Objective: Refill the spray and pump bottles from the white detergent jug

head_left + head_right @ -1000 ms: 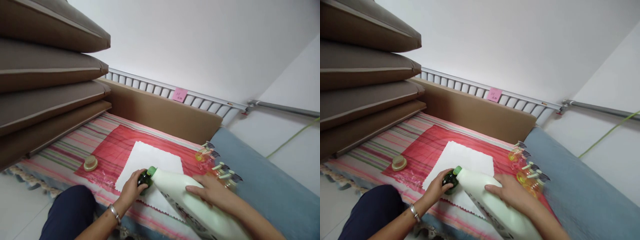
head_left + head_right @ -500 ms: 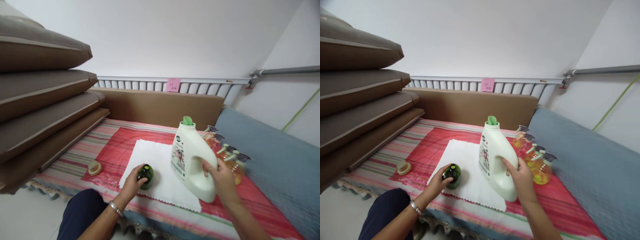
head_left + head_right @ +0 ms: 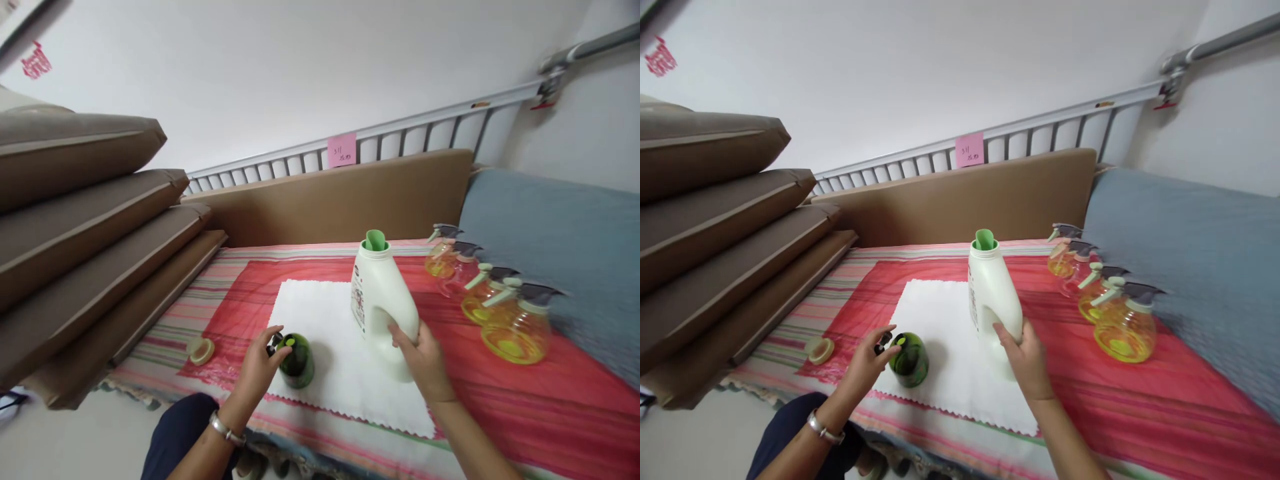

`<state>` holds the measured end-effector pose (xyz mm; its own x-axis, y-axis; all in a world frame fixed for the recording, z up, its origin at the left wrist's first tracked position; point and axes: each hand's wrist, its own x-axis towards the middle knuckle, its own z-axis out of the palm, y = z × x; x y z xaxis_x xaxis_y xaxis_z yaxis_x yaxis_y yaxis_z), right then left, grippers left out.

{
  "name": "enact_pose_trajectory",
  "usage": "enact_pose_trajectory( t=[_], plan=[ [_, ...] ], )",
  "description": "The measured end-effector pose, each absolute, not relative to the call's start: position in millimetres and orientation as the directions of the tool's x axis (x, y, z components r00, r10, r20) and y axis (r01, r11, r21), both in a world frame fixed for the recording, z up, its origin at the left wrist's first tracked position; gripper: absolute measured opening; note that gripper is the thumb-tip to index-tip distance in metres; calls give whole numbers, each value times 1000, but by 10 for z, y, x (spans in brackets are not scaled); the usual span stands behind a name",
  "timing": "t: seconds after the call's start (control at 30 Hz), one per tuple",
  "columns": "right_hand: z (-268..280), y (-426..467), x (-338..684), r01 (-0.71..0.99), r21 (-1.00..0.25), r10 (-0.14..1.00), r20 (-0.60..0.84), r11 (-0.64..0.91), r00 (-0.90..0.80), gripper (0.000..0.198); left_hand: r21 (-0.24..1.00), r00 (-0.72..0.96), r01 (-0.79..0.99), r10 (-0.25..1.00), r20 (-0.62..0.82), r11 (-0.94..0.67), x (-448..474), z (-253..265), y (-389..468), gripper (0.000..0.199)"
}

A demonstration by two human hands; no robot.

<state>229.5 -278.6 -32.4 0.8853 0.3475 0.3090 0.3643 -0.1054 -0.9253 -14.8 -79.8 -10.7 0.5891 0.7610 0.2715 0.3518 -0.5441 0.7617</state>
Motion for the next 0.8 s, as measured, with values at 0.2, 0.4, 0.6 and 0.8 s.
enact_pose_trajectory(
  t=[0.2, 0.4, 0.6, 0.8],
  plan=[
    [-323, -2908, 2326, 435, -898, 416, 374, -59, 829, 39, 657, 594, 444, 749, 292, -609, 80, 37, -858, 24],
    [-51, -3149, 2220, 704, -710, 144, 697, -4, 703, 27, 641, 535, 504, 792, 295, -579, 116, 126, -823, 21],
    [9, -3068, 1736, 74, -938, 498, 246, 339, 831, 21, 727, 499, 471, 831, 247, -499, 43, 473, -791, 33],
    [-100, -2644, 1220, -710, -676, 909, -149, 194, 390, 51, 887, 591, 287, 796, 133, -362, 82, 803, -1132, 37]
  ],
)
